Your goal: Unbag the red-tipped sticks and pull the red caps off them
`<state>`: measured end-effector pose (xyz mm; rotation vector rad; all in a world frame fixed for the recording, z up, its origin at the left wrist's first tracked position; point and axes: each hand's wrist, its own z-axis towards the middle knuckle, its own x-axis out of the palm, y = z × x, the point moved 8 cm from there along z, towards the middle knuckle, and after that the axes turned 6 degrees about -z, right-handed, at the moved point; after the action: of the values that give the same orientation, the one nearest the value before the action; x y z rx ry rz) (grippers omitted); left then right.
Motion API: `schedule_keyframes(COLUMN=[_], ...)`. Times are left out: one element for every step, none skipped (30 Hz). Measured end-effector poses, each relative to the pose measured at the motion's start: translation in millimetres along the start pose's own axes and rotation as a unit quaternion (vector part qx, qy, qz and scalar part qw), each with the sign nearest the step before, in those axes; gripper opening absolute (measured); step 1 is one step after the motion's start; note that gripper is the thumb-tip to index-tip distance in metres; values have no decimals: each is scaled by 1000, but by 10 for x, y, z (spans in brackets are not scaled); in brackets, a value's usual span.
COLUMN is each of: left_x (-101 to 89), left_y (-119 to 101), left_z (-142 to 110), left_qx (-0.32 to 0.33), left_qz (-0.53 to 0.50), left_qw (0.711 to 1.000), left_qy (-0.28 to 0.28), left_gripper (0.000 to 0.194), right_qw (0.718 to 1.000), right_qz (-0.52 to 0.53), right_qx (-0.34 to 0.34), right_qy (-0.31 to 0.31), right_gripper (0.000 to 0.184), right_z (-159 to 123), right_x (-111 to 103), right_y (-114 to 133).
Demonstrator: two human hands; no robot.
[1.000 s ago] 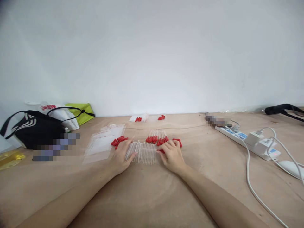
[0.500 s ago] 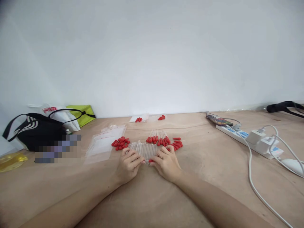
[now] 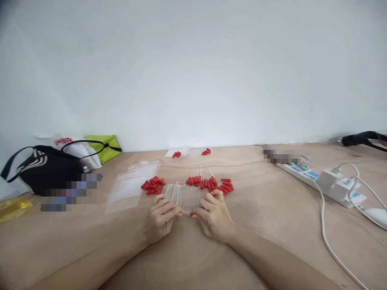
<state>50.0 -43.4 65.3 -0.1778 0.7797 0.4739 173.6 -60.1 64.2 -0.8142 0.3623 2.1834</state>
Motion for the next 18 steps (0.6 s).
schedule_keyframes(left_x=[-39, -86, -142, -196, -230, -249, -249, -234, -208, -176, -141, -106, -72, -39, -9, 16, 36, 51], left_y=[79, 186, 324, 475, 623, 752, 857, 937, 994, 1033, 1058, 1074, 1081, 1084, 1083, 1081, 1079, 1076], left_z=[-12, -24, -38, -56, -77, -100, -121, -141, -161, -182, -205, -229, -252, -273, -292, -306, -318, -326], left_qx=[-15, -40, -79, -125, -171, -211, -241, -262, -274, -281, -284, -284, -282, -280, -279, -279, -281, -284], left_qz=[-6, -10, -12, -14, -14, -12, -9, -4, 2, 7, 11, 13, 13, 10, 7, 3, -1, -6], left_qw=[1000, 999, 996, 990, 983, 976, 969, 964, 961, 959, 959, 959, 959, 960, 960, 960, 960, 959], left_qy=[-13, -26, -43, -57, -62, -60, -52, -42, -32, -23, -18, -16, -15, -14, -13, -11, -9, -6], left_gripper=[25, 25, 23, 22, 22, 23, 24, 26, 27, 28, 28, 29, 29, 30, 31, 32, 32, 33], right_qw=[1000, 999, 997, 991, 981, 969, 956, 945, 934, 923, 910, 895, 880, 871, 867, 866, 867, 871], right_qz=[6, 18, 35, 60, 92, 116, 130, 134, 131, 127, 129, 125, 123, 119, 109, 99, 91, 85], right_qx=[13, 36, 70, 114, 162, 210, 251, 287, 318, 349, 382, 418, 451, 468, 481, 488, 488, 483], right_qy=[-1, -6, -15, -29, -47, -62, -74, -84, -92, -98, -99, -93, -89, -85, -71, -55, -39, -21], right_gripper=[19, 18, 18, 18, 19, 21, 22, 24, 25, 27, 28, 29, 30, 30, 28, 27, 27, 26], right_z=[-16, -35, -55, -77, -101, -123, -136, -141, -140, -137, -143, -160, -189, -211, -238, -271, -303, -333], right_x=[-14, -34, -56, -79, -99, -108, -112, -116, -122, -126, -121, -111, -104, -98, -83, -60, -31, 9], right_y=[-57, -142, -258, -395, -547, -702, -846, -983, -1115, -1246, -1379, -1509, -1627, -1717, -1787, -1837, -1865, -1875])
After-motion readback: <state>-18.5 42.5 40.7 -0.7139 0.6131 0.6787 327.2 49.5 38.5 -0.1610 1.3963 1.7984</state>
